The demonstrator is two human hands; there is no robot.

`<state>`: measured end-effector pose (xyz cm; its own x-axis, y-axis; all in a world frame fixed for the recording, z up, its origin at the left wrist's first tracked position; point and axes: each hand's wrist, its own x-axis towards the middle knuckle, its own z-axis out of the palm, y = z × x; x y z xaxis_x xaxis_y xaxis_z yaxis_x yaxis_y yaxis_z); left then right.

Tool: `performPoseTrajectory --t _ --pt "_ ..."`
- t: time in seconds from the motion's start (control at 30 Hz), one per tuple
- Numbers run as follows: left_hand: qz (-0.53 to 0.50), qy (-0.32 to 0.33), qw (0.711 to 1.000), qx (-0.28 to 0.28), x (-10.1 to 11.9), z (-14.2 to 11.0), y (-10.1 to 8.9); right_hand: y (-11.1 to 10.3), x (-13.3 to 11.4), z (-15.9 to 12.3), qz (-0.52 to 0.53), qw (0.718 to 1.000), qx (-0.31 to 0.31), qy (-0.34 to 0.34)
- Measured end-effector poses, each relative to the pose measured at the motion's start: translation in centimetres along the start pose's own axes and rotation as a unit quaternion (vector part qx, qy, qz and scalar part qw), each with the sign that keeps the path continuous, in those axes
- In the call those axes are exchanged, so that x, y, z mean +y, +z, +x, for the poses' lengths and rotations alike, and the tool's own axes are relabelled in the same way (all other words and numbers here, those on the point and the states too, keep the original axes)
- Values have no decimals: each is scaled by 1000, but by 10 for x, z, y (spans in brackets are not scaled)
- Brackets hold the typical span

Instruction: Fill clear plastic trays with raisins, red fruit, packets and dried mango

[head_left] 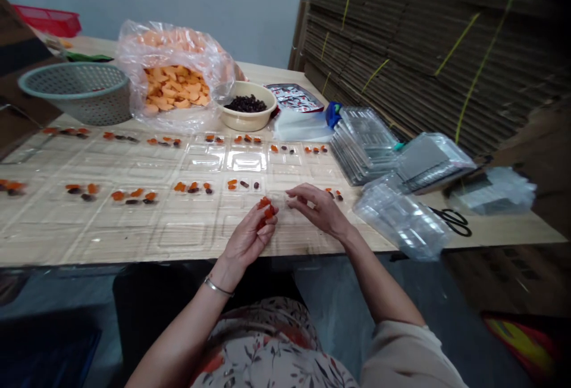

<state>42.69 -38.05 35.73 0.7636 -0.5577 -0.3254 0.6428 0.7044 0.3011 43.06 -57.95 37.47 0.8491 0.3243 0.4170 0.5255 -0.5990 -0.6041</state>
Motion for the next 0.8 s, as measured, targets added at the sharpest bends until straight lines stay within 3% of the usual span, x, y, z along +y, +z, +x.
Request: performPoseTrajectory --t 0.1,0.3,0.4,0.53,0.67,0.8 --pt "44 52 998 5 -4 4 0 13 -28 0 75 997 -25 -20" --pt "56 70 996 17 -5 2 -1 37 -52 -9 91 995 39 -29" --pt "53 64 996 21 2 -4 -3 27 -38 -11 114 990 59 52" --pt "49 69 996 30 17 -14 -4 2 2 -7 78 979 110 155" --pt "51 70 995 42 23 -18 -5 -7 31 1 -25 993 39 109" --pt "57 54 996 39 21 -17 -9 -3 39 5 -147 986 -56 59"
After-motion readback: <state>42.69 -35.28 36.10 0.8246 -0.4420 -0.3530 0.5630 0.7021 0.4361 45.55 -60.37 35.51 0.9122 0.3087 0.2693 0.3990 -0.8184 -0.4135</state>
